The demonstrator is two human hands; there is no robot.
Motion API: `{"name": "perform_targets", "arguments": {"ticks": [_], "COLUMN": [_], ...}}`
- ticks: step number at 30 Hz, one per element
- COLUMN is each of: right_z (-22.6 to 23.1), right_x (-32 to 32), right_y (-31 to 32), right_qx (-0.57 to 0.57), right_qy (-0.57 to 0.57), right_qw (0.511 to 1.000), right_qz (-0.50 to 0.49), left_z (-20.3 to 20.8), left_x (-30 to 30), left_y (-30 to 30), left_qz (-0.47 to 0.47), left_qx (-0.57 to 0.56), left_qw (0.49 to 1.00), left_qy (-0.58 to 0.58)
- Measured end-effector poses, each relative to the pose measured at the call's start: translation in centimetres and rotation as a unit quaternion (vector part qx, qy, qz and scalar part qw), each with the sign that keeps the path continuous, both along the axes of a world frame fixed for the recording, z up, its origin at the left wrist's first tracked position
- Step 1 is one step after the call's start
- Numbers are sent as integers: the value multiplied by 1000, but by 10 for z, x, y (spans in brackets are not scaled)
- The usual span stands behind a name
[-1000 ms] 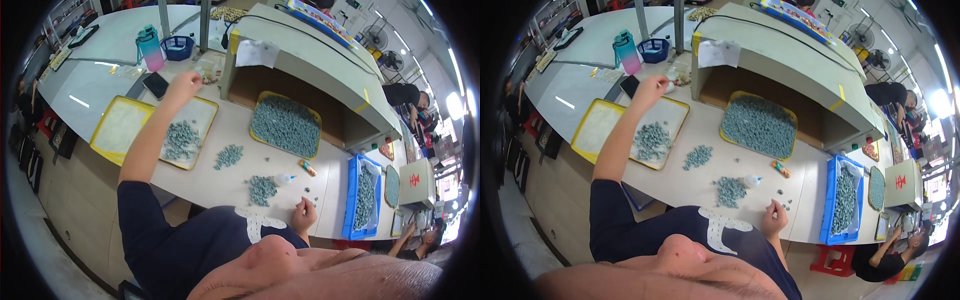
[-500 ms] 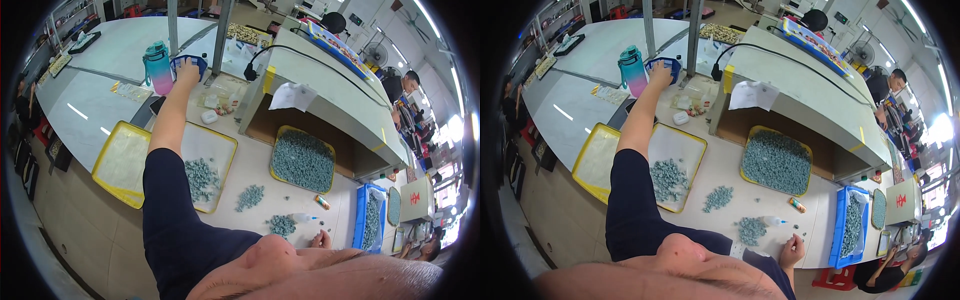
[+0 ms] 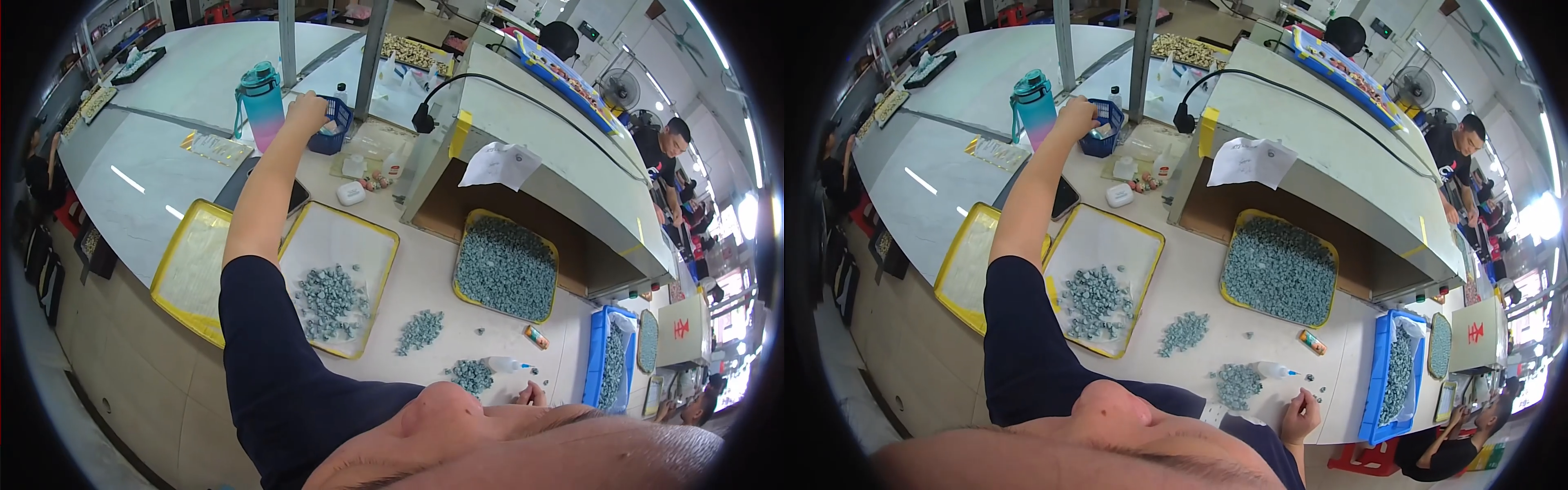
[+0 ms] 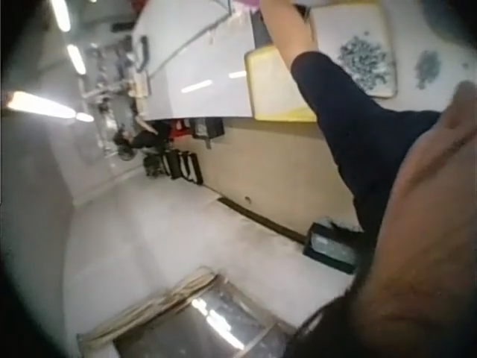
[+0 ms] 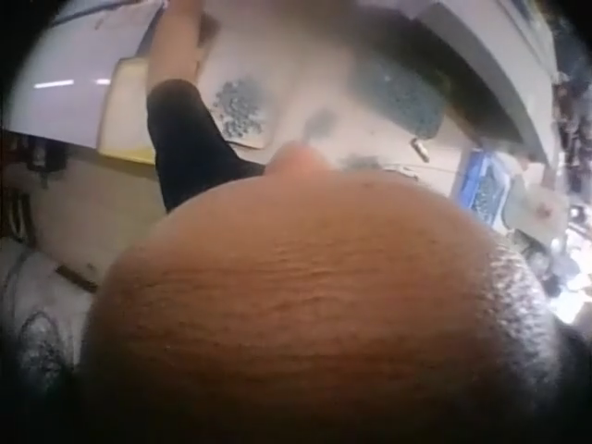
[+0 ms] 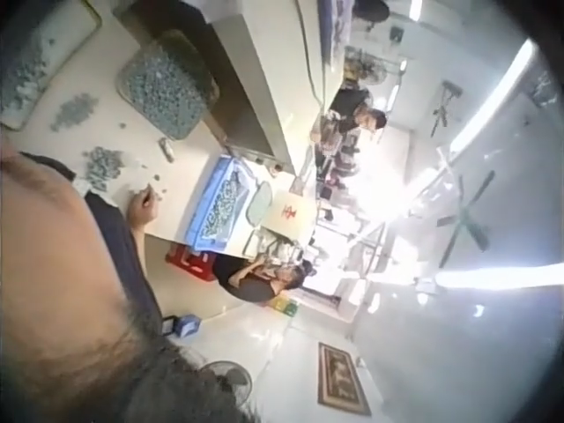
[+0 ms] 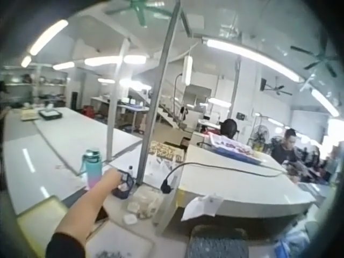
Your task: Apply glue to small toy components to assemble them.
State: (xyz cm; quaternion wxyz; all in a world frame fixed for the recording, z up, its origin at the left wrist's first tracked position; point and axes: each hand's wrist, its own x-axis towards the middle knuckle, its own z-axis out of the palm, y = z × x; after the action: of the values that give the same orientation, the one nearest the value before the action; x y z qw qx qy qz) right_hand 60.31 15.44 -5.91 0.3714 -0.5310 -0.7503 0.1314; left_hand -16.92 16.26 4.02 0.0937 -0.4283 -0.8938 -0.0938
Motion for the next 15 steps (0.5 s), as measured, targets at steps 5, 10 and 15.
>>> {"name": "perform_targets", "arguments": {"ticks": [5,10,15], "right_z": [5,-6,23], "right_x": [1,-1,-21], "right_y": [4,10,19], "right_qx": [17,30,30], "right_qy": [-24,-8,-54], "right_qw": [1000,999,998], "right_qz": [1,11,19], "left_z": [-7,-34,-33], "left_x": [-11,-19,-1], "left_y": [34,57,80], "left_qz": [28,142,165], "left_qx": [0,-8,-116], "left_qw": [999,989,979], "left_qy": [20,31,36]}}
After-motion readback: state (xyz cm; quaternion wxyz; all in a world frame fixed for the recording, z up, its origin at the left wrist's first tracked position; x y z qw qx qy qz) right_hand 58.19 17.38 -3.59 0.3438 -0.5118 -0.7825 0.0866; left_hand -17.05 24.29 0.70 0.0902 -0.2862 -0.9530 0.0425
